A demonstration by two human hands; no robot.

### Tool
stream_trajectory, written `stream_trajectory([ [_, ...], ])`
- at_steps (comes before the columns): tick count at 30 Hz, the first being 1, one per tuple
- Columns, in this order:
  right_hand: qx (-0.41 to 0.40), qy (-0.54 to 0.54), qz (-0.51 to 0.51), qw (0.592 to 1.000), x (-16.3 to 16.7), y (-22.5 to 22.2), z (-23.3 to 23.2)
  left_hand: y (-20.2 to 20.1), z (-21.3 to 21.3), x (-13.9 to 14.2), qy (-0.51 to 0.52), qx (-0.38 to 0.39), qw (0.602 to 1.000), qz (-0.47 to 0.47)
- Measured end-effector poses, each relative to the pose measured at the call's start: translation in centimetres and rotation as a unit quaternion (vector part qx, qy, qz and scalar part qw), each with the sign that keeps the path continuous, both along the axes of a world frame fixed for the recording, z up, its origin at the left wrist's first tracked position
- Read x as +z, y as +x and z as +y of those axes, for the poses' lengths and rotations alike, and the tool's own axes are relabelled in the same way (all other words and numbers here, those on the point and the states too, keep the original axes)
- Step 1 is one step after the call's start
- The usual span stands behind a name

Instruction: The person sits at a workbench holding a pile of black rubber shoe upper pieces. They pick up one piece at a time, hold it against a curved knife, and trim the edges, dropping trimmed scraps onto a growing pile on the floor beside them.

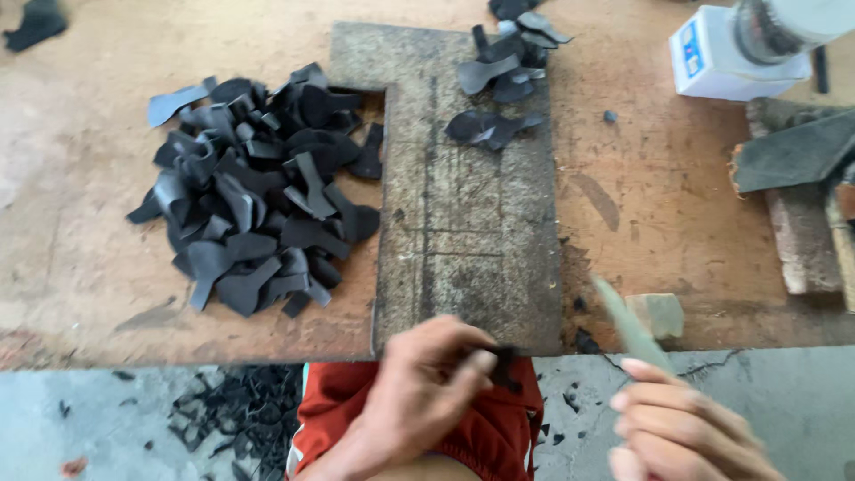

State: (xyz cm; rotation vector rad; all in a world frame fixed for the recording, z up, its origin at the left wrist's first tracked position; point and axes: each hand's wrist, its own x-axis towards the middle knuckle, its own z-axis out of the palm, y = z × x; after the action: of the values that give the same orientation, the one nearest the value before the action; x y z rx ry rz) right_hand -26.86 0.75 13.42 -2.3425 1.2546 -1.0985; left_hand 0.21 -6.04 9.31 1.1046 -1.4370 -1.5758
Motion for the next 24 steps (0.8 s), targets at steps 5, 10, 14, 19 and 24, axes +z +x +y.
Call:
stream_trajectory([
  [5, 0.061, -0.056, -0.086, 0.993, -2.3, 5.7, -1.1, 2.3, 1.4, -1.5, 0.101, 0.216, 0.971, -0.003],
  [10, 0.114, -0.032, -0.061, 0.991, -4.4, 8.8, -0.1, 2.5, 2.4, -2.6, 0.129, 0.270, 0.952, 0.058],
  [14, 0.159, -0.064, -0.068, 0.983, -5.4, 10.6, -0.2, 2.3, 2.9, -2.8, 0.104, 0.290, 0.942, 0.131],
  [19, 0.160, -0.065, -0.059, 0.983, -5.3, 11.6, -1.1, 3.0, 4.2, -3.1, 0.185, 0.268, 0.937, 0.126],
  [24, 0.163, -0.072, -0.052, 0.983, -4.3, 12.6, -1.5, 2.5, 5.8, -4.7, 0.210, 0.250, 0.932, 0.155],
])
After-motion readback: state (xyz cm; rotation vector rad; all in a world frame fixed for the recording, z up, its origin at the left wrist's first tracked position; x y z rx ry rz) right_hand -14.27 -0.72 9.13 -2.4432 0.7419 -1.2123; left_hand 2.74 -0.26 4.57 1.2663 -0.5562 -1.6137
